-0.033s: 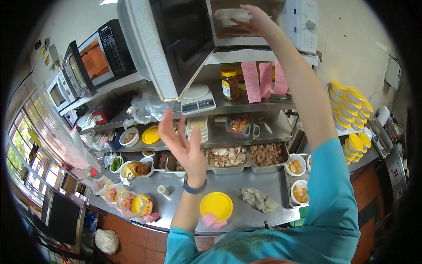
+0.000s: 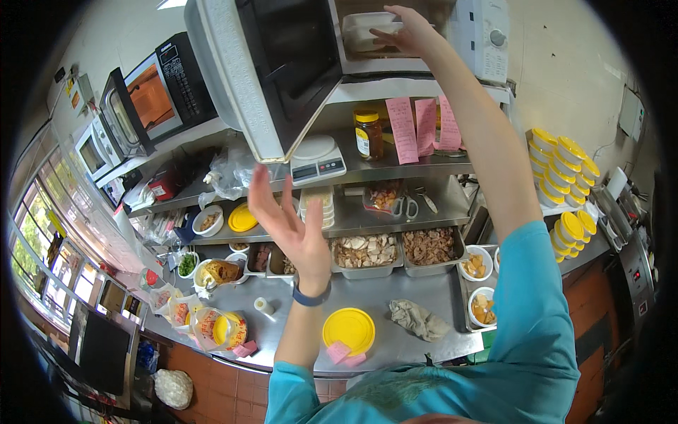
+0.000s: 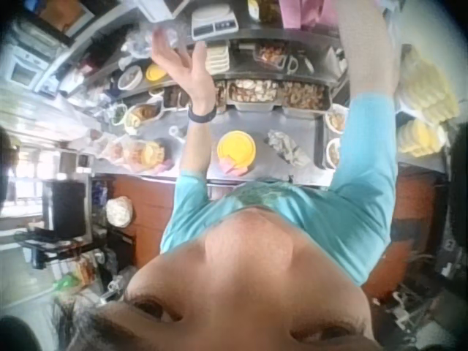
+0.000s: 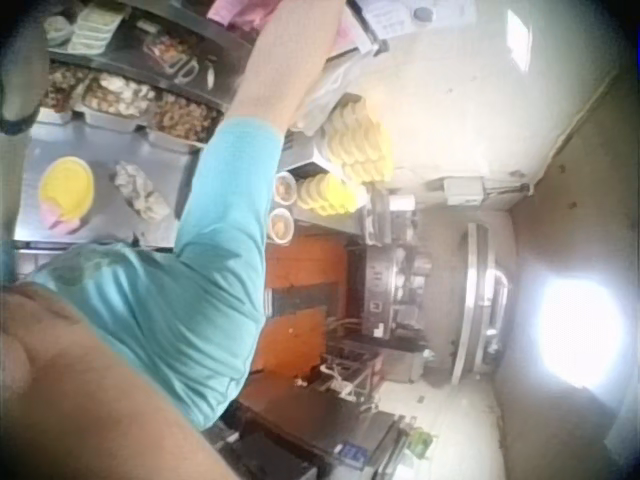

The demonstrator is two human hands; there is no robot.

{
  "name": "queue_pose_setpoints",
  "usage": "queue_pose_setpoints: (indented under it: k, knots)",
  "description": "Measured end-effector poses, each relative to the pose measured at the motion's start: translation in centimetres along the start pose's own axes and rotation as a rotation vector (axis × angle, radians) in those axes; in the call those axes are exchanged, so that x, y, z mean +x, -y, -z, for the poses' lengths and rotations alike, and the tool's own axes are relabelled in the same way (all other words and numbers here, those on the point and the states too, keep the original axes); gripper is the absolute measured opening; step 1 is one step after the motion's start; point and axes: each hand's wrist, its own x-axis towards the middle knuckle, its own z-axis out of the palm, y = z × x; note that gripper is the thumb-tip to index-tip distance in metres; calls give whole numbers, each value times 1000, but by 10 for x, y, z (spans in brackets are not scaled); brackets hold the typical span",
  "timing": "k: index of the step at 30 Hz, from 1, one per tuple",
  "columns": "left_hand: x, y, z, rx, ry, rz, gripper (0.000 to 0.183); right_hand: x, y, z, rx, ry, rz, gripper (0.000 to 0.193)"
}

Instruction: The person assembles a noodle bowl by placing noodles, meat, and broth into a disposable container, then adds chopped green onions and closes the lid. The person handles multiple ingredients and uses tongs and a ladle to transfer items.

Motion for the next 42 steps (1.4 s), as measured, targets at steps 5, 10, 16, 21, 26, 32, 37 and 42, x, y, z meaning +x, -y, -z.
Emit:
queue_pose_setpoints:
  k: [5,10,16,21,26,32,37,42]
  knots:
    - [20,-9,-19,-82,171,-117,90,-41,9,59,-1030,126,607,34]
    - [4,-28,-12,-252,749,-316,30,-96,69,140,-771,-406,731,30]
    - [-68,-39,8,-68,1052,184,20,-84,128,175,-1083,-645,678,29]
    - [-188,-29,83,-3,1099,854,23,-114,104,164,-1209,-566,801,25]
    - [-323,-72,203,258,595,1477,17,-272,-23,289,-1223,-702,647,27]
    - [-348,-101,259,391,295,1571,18,-528,-245,478,-1248,-1096,-251,35]
    - [-309,-61,220,383,648,1400,15,-607,-314,561,-1451,-1264,-848,64]
    - [-285,-31,163,303,947,1222,16,-617,-321,587,-1340,-1083,-714,58]
